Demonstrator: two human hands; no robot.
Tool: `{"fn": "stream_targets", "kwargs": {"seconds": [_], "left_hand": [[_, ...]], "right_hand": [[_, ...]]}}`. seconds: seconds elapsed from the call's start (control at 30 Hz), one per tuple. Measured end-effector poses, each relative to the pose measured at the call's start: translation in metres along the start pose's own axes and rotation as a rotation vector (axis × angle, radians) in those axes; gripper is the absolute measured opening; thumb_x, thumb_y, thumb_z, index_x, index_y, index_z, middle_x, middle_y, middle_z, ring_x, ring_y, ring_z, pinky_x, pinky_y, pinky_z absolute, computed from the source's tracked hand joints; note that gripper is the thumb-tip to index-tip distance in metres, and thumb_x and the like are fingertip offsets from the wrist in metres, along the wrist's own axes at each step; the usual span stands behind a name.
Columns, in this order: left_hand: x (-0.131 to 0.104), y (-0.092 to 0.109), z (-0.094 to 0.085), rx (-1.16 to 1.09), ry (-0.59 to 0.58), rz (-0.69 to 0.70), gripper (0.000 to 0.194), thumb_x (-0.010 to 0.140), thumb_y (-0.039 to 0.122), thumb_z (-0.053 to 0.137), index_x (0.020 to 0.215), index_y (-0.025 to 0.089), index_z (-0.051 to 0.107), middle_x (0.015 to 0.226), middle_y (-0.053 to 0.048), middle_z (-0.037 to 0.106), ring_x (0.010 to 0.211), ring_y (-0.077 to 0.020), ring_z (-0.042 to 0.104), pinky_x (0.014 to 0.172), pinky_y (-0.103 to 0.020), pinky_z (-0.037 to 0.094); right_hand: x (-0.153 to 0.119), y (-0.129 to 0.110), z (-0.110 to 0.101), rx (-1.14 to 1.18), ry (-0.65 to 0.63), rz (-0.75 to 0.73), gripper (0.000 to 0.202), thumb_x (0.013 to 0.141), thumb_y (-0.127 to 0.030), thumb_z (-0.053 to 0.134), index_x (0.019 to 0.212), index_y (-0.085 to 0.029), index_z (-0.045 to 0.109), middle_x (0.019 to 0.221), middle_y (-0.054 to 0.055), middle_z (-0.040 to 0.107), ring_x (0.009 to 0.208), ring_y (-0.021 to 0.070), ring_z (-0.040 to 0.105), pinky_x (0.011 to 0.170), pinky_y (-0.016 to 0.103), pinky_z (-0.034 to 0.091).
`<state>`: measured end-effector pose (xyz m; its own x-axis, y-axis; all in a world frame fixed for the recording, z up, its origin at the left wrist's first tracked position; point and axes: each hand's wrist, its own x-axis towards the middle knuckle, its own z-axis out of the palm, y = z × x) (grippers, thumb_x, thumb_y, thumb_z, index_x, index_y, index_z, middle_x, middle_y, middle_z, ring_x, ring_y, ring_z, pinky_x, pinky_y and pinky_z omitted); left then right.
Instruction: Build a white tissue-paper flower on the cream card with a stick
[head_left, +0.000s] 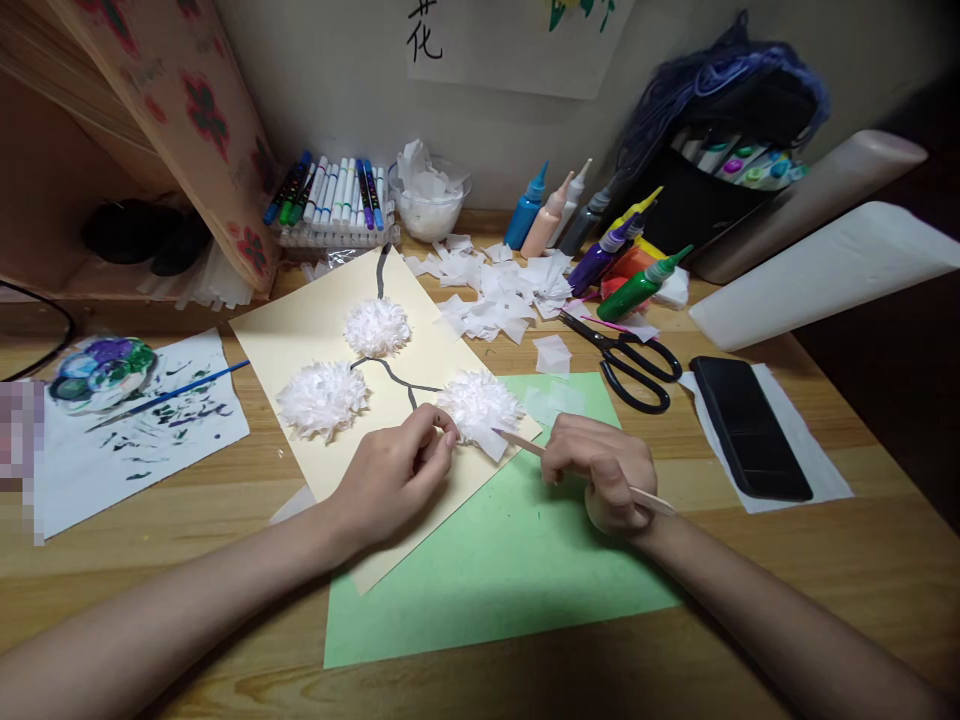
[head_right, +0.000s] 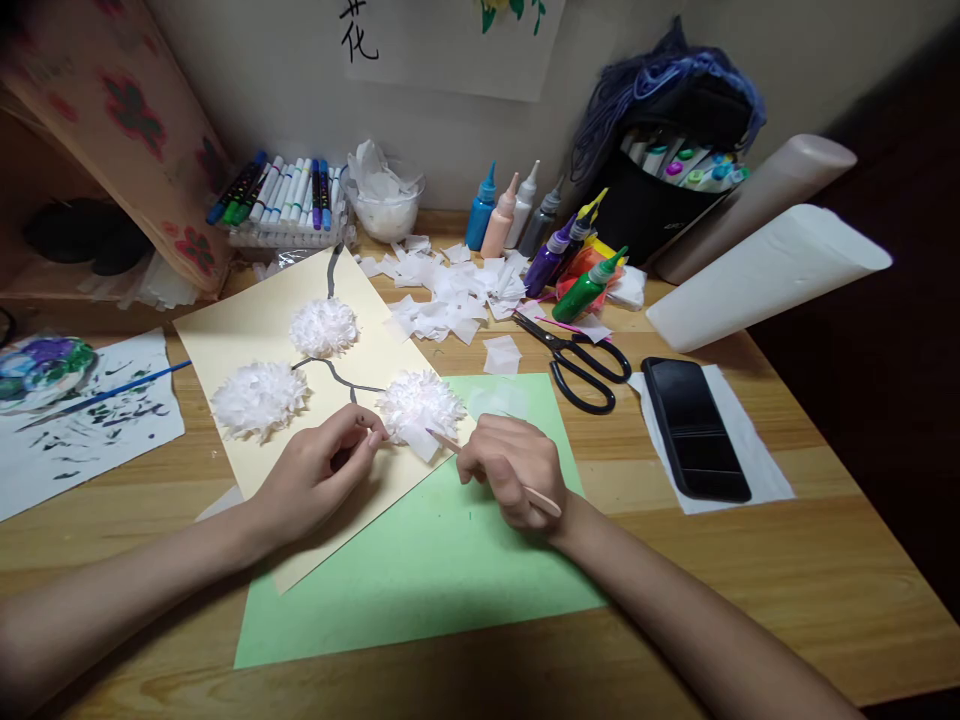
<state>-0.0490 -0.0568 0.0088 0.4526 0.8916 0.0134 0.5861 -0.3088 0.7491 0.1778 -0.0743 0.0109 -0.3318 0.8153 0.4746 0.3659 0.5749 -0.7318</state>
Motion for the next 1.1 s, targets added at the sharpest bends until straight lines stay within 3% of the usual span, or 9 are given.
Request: {"fn": "stream_targets", "kwargs": {"seconds": [0.2,0.4,0.63,0.73,0.87,1.1], "left_hand": [[0.000,0.000,0.001,-0.010,-0.002,0.005,0.013,0.091,0.026,0.038,0.089,0.019,0.049,0.053,0.008,0.043,0.047,-0.0073,0.038,0.050,-0.020,0.030],[0.001,-0.001,0.000,-0.023,-0.023,0.009,0.013,0.091,0.026,0.038,0.090,0.019,0.048,0.054,0.008,0.043,0.047,-0.0073,0.038,0.050,-0.021,0.030],[0.000,0.000,-0.001,-0.035,-0.030,-0.009,0.013,0.091,0.026,0.039,0.088,0.019,0.049,0.054,0.008,0.045,0.048,-0.0075,0.039,0.051,-0.021,0.030],[0.000,0.000,-0.001,-0.045,-0.036,-0.019,0.013,0.091,0.026,0.038,0.088,0.019,0.048,0.055,0.007,0.046,0.048,-0.0077,0.039,0.052,-0.021,0.031],[0.001,0.001,-0.001,-0.047,-0.044,-0.032,0.013,0.091,0.026,0.038,0.087,0.019,0.047,0.056,0.007,0.047,0.050,-0.0077,0.039,0.053,-0.021,0.031],[0.000,0.000,-0.001,-0.037,-0.035,-0.022,0.011,0.091,0.026,0.039,0.088,0.020,0.047,0.054,0.009,0.044,0.049,-0.0072,0.038,0.052,-0.021,0.029]], "right_hand": [[0.006,0.002,0.002,0.020,-0.067,0.038,0.055,0.096,-0.041,0.018,0.058,-0.022,0.053,0.049,0.001,0.048,0.050,0.0142,0.044,0.054,0.029,0.038],[0.017,0.004,0.005,0.073,-0.054,0.121,0.054,0.097,-0.040,0.021,0.057,-0.021,0.052,0.047,-0.001,0.045,0.047,0.0123,0.043,0.054,0.028,0.038],[0.045,-0.002,0.008,0.019,-0.146,0.213,0.056,0.098,-0.039,0.022,0.049,-0.020,0.042,0.045,-0.003,0.043,0.041,0.0085,0.041,0.048,0.025,0.036],[0.052,-0.007,0.011,-0.042,-0.193,0.182,0.055,0.098,-0.037,0.021,0.048,-0.020,0.038,0.043,-0.003,0.041,0.040,0.0077,0.040,0.045,0.024,0.033],[0.051,-0.009,0.014,-0.097,-0.154,0.090,0.053,0.098,-0.035,0.024,0.049,-0.019,0.038,0.044,-0.003,0.041,0.041,0.0070,0.038,0.045,0.024,0.030],[0.037,-0.002,0.007,0.073,-0.083,0.224,0.055,0.098,-0.039,0.025,0.050,-0.018,0.044,0.045,-0.002,0.044,0.042,0.0075,0.041,0.047,0.024,0.033]]}}
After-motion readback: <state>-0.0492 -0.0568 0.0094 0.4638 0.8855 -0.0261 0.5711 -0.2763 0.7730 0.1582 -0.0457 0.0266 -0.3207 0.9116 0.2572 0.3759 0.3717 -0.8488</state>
